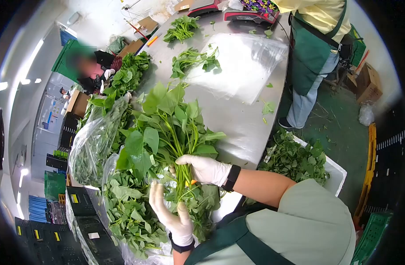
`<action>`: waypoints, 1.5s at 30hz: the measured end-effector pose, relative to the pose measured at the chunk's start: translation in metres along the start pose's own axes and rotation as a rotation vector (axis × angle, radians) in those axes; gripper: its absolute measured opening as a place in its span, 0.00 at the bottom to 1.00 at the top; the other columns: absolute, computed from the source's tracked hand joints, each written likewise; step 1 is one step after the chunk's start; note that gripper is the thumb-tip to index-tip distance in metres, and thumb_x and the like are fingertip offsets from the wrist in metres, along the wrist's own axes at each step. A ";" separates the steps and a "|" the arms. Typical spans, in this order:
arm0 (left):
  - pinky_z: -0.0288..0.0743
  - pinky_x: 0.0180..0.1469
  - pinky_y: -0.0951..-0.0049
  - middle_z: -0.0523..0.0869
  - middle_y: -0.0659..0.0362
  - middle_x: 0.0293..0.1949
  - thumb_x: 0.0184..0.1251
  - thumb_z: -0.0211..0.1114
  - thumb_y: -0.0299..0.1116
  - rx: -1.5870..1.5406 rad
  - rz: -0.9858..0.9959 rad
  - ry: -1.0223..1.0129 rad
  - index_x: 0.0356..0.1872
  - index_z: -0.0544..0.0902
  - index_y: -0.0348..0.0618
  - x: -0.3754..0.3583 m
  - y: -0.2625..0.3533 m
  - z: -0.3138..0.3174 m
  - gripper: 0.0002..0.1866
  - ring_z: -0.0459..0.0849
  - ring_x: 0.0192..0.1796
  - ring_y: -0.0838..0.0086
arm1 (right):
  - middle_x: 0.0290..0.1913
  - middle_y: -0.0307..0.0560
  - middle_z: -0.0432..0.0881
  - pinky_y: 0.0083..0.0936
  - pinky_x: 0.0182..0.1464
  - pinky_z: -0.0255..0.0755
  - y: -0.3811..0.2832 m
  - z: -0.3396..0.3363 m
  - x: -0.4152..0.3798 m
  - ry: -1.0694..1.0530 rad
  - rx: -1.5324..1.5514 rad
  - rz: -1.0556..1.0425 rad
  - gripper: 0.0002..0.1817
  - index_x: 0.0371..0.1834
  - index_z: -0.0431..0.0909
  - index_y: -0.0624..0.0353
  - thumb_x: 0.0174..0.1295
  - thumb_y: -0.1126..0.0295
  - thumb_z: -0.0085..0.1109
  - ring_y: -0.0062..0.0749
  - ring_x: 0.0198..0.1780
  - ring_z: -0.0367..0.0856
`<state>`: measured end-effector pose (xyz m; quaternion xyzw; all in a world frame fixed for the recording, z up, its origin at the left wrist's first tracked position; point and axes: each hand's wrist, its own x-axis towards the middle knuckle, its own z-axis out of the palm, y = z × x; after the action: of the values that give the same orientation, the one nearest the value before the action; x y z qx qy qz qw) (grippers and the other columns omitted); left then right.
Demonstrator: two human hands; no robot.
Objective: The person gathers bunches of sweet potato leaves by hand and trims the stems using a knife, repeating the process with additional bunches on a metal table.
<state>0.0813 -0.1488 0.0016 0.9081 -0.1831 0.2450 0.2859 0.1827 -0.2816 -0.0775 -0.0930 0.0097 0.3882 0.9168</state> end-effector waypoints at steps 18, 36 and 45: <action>0.59 0.65 0.50 0.65 0.41 0.64 0.63 0.57 0.34 -0.013 0.154 -0.194 0.58 0.72 0.37 0.023 -0.015 0.051 0.23 0.65 0.65 0.44 | 0.43 0.48 0.81 0.29 0.52 0.74 -0.026 -0.024 0.005 0.020 0.146 -0.010 0.13 0.47 0.75 0.65 0.64 0.69 0.48 0.33 0.45 0.80; 0.65 0.46 0.68 0.80 0.63 0.31 0.62 0.62 0.25 -0.300 -0.583 0.436 0.38 0.85 0.47 0.094 -0.056 -0.040 0.07 0.76 0.33 0.72 | 0.29 0.42 0.83 0.26 0.33 0.76 -0.041 -0.028 -0.020 0.209 -0.385 0.300 0.08 0.29 0.80 0.62 0.59 0.69 0.57 0.25 0.28 0.81; 0.71 0.38 0.70 0.79 0.60 0.32 0.66 0.62 0.29 -0.392 -0.840 -0.120 0.53 0.81 0.49 0.016 -0.105 -0.054 0.15 0.70 0.30 0.78 | 0.37 0.43 0.83 0.28 0.51 0.68 -0.278 0.017 0.030 -0.116 -1.917 -0.438 0.11 0.29 0.82 0.55 0.61 0.67 0.49 0.32 0.44 0.77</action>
<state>0.1258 -0.0381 0.0038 0.8451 0.1413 0.0159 0.5154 0.4009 -0.4471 -0.0180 -0.7776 -0.3714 0.0571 0.5040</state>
